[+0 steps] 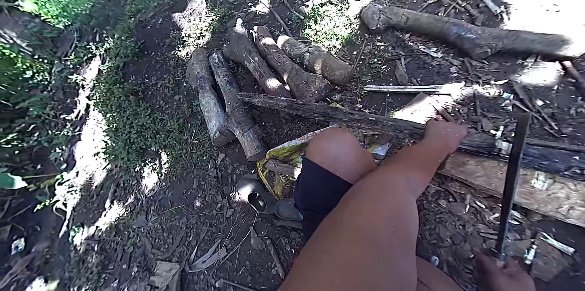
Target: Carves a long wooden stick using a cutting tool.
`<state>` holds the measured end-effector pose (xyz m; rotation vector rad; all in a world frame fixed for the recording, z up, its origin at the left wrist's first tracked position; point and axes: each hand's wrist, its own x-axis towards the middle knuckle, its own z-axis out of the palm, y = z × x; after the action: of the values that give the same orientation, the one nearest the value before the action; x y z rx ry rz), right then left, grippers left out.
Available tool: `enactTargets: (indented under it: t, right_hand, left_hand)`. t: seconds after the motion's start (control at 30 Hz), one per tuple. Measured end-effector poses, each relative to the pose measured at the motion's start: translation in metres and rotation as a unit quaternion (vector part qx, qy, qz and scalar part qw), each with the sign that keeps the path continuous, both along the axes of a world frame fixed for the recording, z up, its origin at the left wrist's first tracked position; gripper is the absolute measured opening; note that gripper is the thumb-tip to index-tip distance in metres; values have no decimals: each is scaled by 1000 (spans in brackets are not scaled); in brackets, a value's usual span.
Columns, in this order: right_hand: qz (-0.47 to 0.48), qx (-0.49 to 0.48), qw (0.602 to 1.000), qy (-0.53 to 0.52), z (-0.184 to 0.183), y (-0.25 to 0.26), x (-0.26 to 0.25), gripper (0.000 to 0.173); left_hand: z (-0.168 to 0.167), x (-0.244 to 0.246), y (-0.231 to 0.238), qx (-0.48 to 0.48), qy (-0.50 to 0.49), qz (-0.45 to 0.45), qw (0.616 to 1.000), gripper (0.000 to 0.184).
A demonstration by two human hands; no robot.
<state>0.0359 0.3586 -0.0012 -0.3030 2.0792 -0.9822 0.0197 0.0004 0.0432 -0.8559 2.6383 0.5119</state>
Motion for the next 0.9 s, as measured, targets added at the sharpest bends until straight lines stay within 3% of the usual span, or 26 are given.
enactTargets:
  t: [0.1, 0.33, 0.5, 0.6, 0.67, 0.77, 0.83, 0.9]
  right_hand:
    - [8, 4, 1000, 5, 3, 0, 3, 29]
    - [-1, 4, 1000, 7, -4, 3, 1, 33]
    - [-10, -1, 1000, 12, -14, 0, -10, 33]
    - [-8, 1, 999, 38, -15, -4, -15, 38]
    - [-23, 4, 998, 52, 0, -9, -17, 35]
    - [-32, -32, 997, 55, 42, -23, -22, 35]
    - [-40, -126, 987, 89, 85, -37, -26, 33]
    - [-35, -309, 941, 132, 138, -54, -33, 27]
  left_hand:
    - [-2, 11, 8, -36, 45, -3, 998, 45]
    - [-12, 18, 20, -80, 74, -18, 994, 42]
    - [2, 15, 17, -47, 56, -9, 997, 48]
    - [19, 14, -1, 24, 22, -15, 999, 68]
    - [9, 2, -9, 32, 19, -29, 999, 74]
    - [-6, -12, -13, 26, 4, -28, 999, 69]
    - [-12, -14, -15, 22, 2, -16, 1000, 73]
    - [-14, -14, -14, 21, 5, 7, 1000, 81]
